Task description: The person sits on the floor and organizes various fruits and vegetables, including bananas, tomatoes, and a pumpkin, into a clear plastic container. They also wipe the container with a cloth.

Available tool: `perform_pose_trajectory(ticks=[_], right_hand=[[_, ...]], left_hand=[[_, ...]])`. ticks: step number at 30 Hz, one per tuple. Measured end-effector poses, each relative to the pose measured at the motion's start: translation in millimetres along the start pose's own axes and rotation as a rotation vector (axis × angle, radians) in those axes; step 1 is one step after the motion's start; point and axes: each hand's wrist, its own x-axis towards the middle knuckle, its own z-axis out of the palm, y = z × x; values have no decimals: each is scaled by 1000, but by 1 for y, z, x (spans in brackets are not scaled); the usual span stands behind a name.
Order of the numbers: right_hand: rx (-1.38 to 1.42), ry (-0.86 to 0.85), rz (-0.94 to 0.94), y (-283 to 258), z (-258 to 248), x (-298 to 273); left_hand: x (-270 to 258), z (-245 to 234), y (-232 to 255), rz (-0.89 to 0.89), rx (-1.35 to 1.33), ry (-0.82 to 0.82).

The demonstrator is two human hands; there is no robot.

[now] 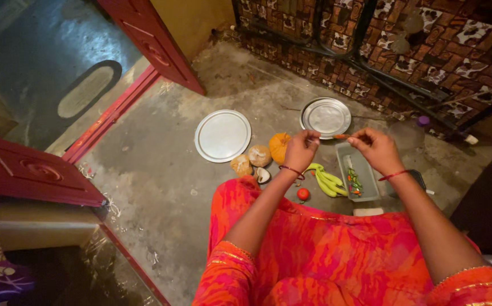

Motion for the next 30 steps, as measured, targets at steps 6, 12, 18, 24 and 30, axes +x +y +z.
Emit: perform_pose_trajectory(ticks=[6, 12, 18, 24, 30], right_hand=[[-647, -180, 12, 8, 0, 1], [-725, -209, 110, -9, 13, -9], [-94, 355, -344, -53, 23, 16], [-454, 296, -219, -59, 29, 14], [-664, 150, -80, -46, 38, 8]], left_hand=[[4, 4, -3, 1, -21, 111], [1, -2, -2, 0, -44, 74], [6, -6, 1, 12, -50, 126], [3, -5, 2, -23, -47, 81], [5, -2, 1, -8, -42, 93]])
